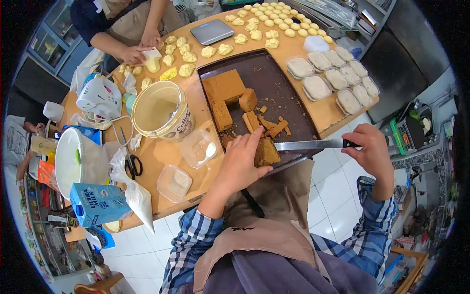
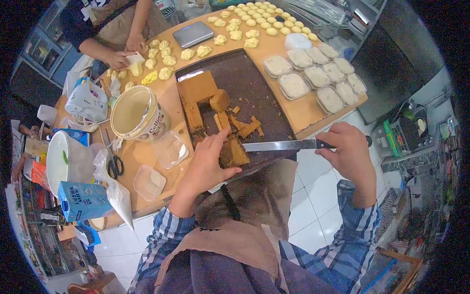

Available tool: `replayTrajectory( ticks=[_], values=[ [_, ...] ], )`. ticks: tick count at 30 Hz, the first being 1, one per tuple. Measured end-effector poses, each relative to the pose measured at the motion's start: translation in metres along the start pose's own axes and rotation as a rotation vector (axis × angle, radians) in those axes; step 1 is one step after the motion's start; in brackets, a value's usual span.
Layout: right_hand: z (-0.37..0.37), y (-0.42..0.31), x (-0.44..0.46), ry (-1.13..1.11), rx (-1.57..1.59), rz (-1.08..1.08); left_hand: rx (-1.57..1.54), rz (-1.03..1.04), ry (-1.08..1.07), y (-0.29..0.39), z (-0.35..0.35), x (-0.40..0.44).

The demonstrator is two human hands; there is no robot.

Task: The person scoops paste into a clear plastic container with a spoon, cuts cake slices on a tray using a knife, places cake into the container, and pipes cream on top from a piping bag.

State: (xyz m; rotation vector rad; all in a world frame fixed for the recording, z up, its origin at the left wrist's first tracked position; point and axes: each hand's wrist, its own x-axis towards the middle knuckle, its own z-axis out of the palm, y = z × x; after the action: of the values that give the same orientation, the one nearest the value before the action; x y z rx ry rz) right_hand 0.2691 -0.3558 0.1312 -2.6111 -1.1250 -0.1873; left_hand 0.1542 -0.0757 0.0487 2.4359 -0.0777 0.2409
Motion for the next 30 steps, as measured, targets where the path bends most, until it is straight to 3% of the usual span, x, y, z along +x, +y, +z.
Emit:
replayTrajectory(
  ticks=[9,15,20,25,30],
  values=[
    [-0.013,0.004,-0.003,0.034,-0.023,-0.008,-0.083,0.028,0.055,-0.007,0.002,0.001],
    [-0.017,0.004,-0.005,0.05,0.101,0.256,-0.149,0.046,0.037,-0.012,0.004,0.001],
    [0.038,-0.004,0.007,0.138,0.248,0.255,-0.203,-0.033,0.013,-0.006,0.001,0.002],
    [0.086,-0.038,0.038,0.239,0.137,0.222,-0.21,-0.045,0.017,-0.004,0.001,0.001],
    [0.106,-0.053,0.061,0.119,0.093,0.42,-0.301,-0.054,0.022,-0.006,-0.001,-0.001]
  ],
)
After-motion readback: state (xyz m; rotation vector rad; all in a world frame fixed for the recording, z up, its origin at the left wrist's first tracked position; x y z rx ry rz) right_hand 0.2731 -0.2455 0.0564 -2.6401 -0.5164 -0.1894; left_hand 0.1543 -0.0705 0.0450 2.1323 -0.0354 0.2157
